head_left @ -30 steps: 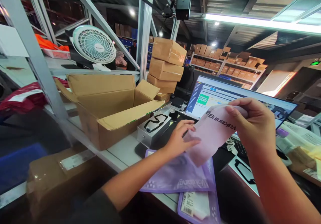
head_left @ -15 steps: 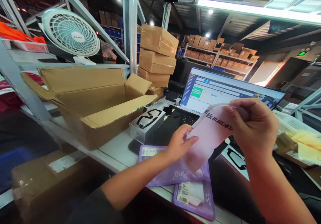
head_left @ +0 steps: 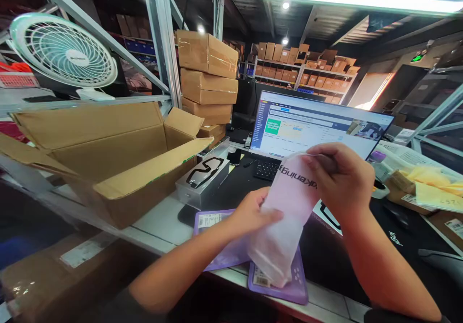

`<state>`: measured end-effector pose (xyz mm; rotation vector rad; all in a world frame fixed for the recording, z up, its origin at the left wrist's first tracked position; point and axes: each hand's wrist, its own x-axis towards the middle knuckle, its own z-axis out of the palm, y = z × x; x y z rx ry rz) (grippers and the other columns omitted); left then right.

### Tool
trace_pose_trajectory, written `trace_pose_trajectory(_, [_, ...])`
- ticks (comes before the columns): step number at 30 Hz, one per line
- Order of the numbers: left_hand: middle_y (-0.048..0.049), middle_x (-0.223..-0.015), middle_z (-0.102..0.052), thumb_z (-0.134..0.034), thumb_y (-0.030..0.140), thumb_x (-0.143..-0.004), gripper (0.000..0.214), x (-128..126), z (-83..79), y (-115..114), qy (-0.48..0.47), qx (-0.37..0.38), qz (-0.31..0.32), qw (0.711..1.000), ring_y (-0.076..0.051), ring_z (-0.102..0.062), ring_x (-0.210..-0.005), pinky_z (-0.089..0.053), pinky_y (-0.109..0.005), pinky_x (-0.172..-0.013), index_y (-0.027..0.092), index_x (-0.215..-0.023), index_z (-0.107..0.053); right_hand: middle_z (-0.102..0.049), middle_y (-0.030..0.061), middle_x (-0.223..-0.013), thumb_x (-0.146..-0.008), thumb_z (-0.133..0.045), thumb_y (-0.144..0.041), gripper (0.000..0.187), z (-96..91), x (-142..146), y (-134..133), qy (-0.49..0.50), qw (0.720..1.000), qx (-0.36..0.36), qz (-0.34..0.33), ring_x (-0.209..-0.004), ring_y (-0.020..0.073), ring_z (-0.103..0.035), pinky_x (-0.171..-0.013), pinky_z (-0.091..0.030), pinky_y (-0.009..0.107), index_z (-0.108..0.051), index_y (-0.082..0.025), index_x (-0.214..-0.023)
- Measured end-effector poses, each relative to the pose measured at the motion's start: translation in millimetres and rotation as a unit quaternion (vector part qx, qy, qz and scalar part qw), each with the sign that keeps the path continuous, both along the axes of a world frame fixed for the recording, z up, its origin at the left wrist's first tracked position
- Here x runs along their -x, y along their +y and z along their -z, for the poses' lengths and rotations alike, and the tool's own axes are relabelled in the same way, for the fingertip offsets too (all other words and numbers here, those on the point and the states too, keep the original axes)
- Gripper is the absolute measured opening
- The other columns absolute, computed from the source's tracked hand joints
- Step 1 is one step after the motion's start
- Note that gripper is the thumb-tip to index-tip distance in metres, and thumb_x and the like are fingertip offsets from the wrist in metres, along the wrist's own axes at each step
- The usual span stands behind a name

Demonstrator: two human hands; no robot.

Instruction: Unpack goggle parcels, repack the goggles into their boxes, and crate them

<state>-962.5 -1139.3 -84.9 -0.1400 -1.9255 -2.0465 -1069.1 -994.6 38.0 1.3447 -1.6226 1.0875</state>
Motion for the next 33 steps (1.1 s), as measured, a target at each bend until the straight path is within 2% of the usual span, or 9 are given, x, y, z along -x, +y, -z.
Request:
trace_pose_trajectory(6, [-0.003, -0.082, -0.07, -0.078, 0.025, -0.068, 0.022, 14.0, 6.2, -8.7, 0.002, -0.01, -0.149, 0.989, -0.018, -0.062, -0.074, -0.046, -0.027, -0.069, 0.015, -0.084, -0.069, -0.075, 0.0001, -0.091, -0.088, -0.072, -0.017, 0.017, 11.6, -17.4, 17.7, 0.021, 0.987, -0.095, -0.13, -0.079, 0.0152, -0.071, -0.07, -0.054, 0.025, -0.066, -0.025, -0.102])
trace_pose_trajectory(10, [-0.0078, -0.111, -0.072, -0.069, 0.018, -0.067, 0.019, 19.1, 9.9, -14.0, 0.013, -0.025, -0.203, 0.979, -0.022, -0.066, -0.094, -0.05, -0.032, -0.082, 0.017, -0.086, -0.071, -0.075, 0.0032, -0.092, -0.099, -0.057, -0.018, 0.011, 34.3, -31.5, 25.2, 0.107, 0.944, -0.198, -0.242, -0.08, 0.0139, -0.07, -0.067, -0.052, 0.026, -0.064, -0.019, -0.108])
trace_pose_trajectory(13, [-0.01, -0.13, -0.065, -0.067, 0.02, -0.071, 0.023, 20.2, 13.0, -18.4, 0.015, -0.027, -0.217, 0.976, -0.024, -0.068, -0.099, -0.052, -0.037, -0.086, 0.019, -0.093, -0.074, -0.075, 0.005, -0.094, -0.103, -0.045, -0.015, 0.021, 59.6, -36.1, 27.4, 0.164, 0.919, -0.253, -0.253, -0.077, 0.0153, -0.069, -0.063, -0.049, 0.029, -0.065, -0.016, -0.109])
trace_pose_trajectory(17, [-0.0092, -0.132, -0.06, -0.074, 0.016, -0.066, 0.023, 17.6, 10.2, -28.5, 0.036, 0.005, -0.238, 0.971, -0.027, -0.062, -0.114, -0.048, -0.041, -0.1, 0.022, -0.088, -0.078, -0.073, 0.0041, -0.087, -0.101, -0.055, -0.029, 0.017, 88.6, -22.0, 33.9, 0.112, 0.896, -0.361, -0.235, -0.073, 0.0167, -0.067, -0.061, -0.047, 0.03, -0.067, -0.019, -0.106])
trace_pose_trajectory(22, [-0.008, -0.133, -0.057, -0.075, 0.017, -0.075, 0.016, 13.2, -8.9, -33.3, 0.133, 0.165, -0.266, 0.941, -0.027, -0.056, -0.124, -0.045, -0.043, -0.106, 0.026, -0.087, -0.08, -0.069, 0.0093, -0.117, -0.093, -0.066, -0.039, 0.033, 110.8, 23.8, 21.7, -0.215, 0.95, -0.164, -0.156, -0.105, 0.0203, -0.066, -0.093, -0.05, 0.037, -0.061, -0.022, -0.121])
trace_pose_trajectory(24, [-0.0076, -0.135, -0.056, -0.076, 0.02, -0.078, 0.015, 14.8, -16.5, -29.6, 0.157, 0.197, -0.259, 0.933, -0.027, -0.056, -0.126, -0.046, -0.044, -0.106, 0.027, -0.09, -0.079, -0.058, 0.013, -0.138, -0.084, -0.074, -0.049, 0.062, 120.8, 37.9, 6.7, -0.371, 0.899, -0.11, -0.207, -0.124, 0.0242, -0.057, -0.106, -0.044, 0.042, -0.051, -0.023, -0.136])
trace_pose_trajectory(26, [-0.0072, -0.136, -0.055, -0.076, 0.022, -0.079, 0.015, 17.8, -20.2, -25.2, 0.159, 0.193, -0.265, 0.931, -0.027, -0.055, -0.127, -0.046, -0.044, -0.107, 0.027, -0.094, -0.077, -0.054, 0.0113, -0.145, -0.072, -0.083, -0.054, 0.082, 131.2, 43.7, -8.2, -0.5, 0.802, -0.105, -0.31, -0.131, 0.0258, -0.052, -0.109, -0.042, 0.041, -0.048, -0.025, -0.14])
trace_pose_trajectory(29, [-0.0065, -0.137, -0.054, -0.07, 0.02, -0.082, 0.018, 21.3, -16.6, -23.0, 0.143, 0.185, -0.31, 0.922, -0.026, -0.053, -0.13, -0.045, -0.043, -0.108, 0.027, -0.098, -0.076, -0.07, 0.0081, -0.122, -0.062, -0.091, -0.046, 0.071, 143.4, 38.8, -21.6, -0.627, 0.677, -0.119, -0.367, -0.108, 0.024, -0.065, -0.094, -0.05, 0.035, -0.064, -0.021, -0.122])
trace_pose_trajectory(33, [-0.0073, -0.142, -0.051, -0.064, 0.018, -0.082, 0.027, 17.6, -0.8, -30.2, 0.08, 0.182, -0.339, 0.919, -0.026, -0.05, -0.134, -0.043, -0.044, -0.112, 0.026, -0.105, -0.075, -0.076, 0.0066, -0.088, -0.06, -0.092, -0.039, 0.047, 152.0, 30.6, -23.3, -0.696, 0.595, -0.124, -0.381, -0.073, 0.018, -0.068, -0.071, -0.052, 0.029, -0.073, -0.013, -0.095])
